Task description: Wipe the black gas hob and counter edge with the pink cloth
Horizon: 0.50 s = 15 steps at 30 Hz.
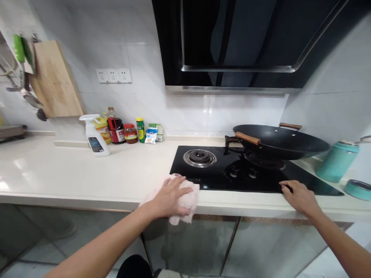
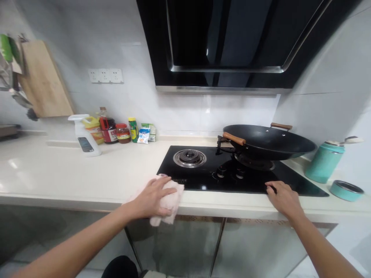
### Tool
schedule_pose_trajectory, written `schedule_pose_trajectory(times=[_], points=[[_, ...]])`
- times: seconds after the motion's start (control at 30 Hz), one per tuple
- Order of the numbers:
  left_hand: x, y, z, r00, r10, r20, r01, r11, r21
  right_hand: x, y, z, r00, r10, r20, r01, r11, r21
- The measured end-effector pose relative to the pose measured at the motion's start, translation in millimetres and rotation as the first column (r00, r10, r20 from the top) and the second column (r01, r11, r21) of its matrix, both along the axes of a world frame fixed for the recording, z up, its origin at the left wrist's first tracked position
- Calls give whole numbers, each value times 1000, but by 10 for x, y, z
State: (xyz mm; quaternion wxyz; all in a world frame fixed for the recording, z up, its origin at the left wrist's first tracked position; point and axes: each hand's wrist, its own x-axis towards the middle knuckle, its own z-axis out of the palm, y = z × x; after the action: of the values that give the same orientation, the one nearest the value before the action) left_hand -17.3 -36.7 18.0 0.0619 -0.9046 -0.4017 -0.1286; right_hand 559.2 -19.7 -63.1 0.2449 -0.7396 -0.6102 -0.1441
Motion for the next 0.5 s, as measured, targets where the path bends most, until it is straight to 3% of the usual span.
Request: schedule_pose_trajectory(times=[0.13,0.3,0.4,0.5], points=[[-727,4,24,987,140,-85,-136,989,54,20,11,-32,1000,-4,19,3,1000,10],[-1517,-12,84,926,331,-185,-339,941,-18,24,4,-34,1000,2,11,-2,1000,8],[-1835,-9,91,880,448,-160,-462,885,-64,17,6,-29,1000,-1,16,1,1000,-1],[-1944,-32,60,868,487,-103,-494,868,-58,-1,11,-28,1000,-1,14,1,1000,6]])
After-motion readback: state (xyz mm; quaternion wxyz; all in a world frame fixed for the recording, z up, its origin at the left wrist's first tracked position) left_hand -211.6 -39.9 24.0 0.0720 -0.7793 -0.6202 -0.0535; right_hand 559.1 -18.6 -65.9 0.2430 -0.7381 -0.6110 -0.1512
